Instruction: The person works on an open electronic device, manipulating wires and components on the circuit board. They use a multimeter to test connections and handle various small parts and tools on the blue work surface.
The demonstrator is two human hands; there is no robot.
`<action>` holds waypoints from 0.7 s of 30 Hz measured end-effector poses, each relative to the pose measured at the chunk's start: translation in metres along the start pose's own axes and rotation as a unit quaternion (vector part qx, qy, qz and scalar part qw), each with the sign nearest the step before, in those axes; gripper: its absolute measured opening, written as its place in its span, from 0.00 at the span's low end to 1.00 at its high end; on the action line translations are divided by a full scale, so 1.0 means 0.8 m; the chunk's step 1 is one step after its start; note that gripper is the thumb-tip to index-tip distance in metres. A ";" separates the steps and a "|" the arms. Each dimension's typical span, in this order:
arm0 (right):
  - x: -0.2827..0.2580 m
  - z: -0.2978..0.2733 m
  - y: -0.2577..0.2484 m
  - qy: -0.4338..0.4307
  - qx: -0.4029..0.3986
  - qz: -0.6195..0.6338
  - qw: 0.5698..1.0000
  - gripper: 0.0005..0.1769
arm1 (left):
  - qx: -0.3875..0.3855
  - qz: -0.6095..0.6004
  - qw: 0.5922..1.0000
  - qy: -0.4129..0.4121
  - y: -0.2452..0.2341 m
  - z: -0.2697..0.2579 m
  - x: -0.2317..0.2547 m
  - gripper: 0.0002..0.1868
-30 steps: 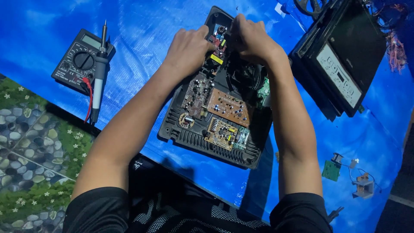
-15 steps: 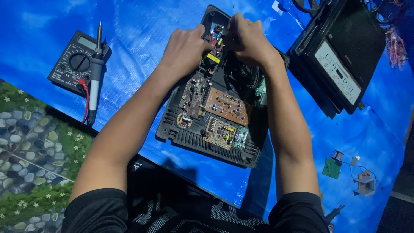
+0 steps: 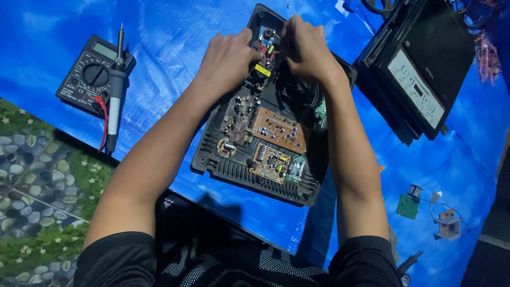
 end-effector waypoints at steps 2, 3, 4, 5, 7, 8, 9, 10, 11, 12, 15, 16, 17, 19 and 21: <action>-0.008 0.000 -0.004 -0.002 0.005 0.013 1.000 0.20 | 0.001 0.007 1.000 0.002 0.001 -0.001 0.000 0.16; -0.012 -0.001 -0.007 -0.005 0.010 0.026 1.000 0.19 | 0.002 0.015 1.000 0.004 0.001 -0.001 0.000 0.16; -0.012 -0.002 -0.006 -0.004 0.010 0.026 1.000 0.19 | 0.002 0.015 1.000 0.005 0.001 -0.001 0.000 0.16; -0.013 -0.003 -0.007 -0.006 0.017 0.027 0.999 0.18 | 0.007 0.013 1.000 0.006 -0.001 -0.001 0.001 0.15; -0.015 -0.004 -0.006 -0.008 0.024 0.028 0.999 0.18 | 0.012 0.012 1.000 0.007 -0.004 -0.002 0.001 0.14; -0.014 -0.005 -0.006 -0.001 0.026 0.033 0.999 0.18 | 0.012 0.012 1.000 0.009 -0.004 -0.001 0.001 0.15; -0.013 -0.006 -0.006 0.006 0.028 0.039 0.999 0.18 | 0.012 0.012 1.000 0.010 -0.004 -0.001 0.002 0.16; -0.016 -0.007 -0.006 0.007 0.029 0.038 0.999 0.18 | 0.012 0.012 1.000 0.011 -0.004 -0.001 0.002 0.16; -0.017 -0.008 -0.007 0.019 0.027 0.043 0.998 0.16 | 0.006 0.016 1.000 0.008 -0.002 -0.001 0.001 0.16; -0.017 -0.009 -0.008 0.032 0.026 0.048 0.998 0.15 | 0.001 0.019 1.000 0.006 -0.001 0.000 0.000 0.16; -0.026 -0.009 -0.020 0.021 0.055 0.130 0.990 0.15 | 0.008 0.008 1.000 0.005 -0.003 -0.002 0.000 0.13; -0.028 -0.010 -0.021 0.020 0.055 0.132 0.990 0.15 | 0.008 0.009 1.000 0.005 -0.003 -0.001 0.000 0.13; -0.027 -0.012 -0.022 0.033 0.060 0.141 0.988 0.14 | 0.010 0.005 1.000 0.005 -0.003 -0.001 -0.001 0.13; -0.025 -0.014 -0.022 0.047 0.063 0.151 0.985 0.13 | 0.011 0.000 1.000 0.005 -0.003 -0.002 -0.001 0.13; -0.019 -0.017 -0.017 0.061 0.054 0.151 0.985 0.14 | 0.011 -0.014 1.000 -0.001 -0.003 -0.002 -0.002 0.13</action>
Point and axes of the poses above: each hand's wrist, its own z-axis towards the middle knuckle, its own y-axis out of the palm, x = y × z, the point moved 8 cm from there along z, towards the middle knuckle, and after that the axes turned 8 degrees about y, right-handed, at the moved point
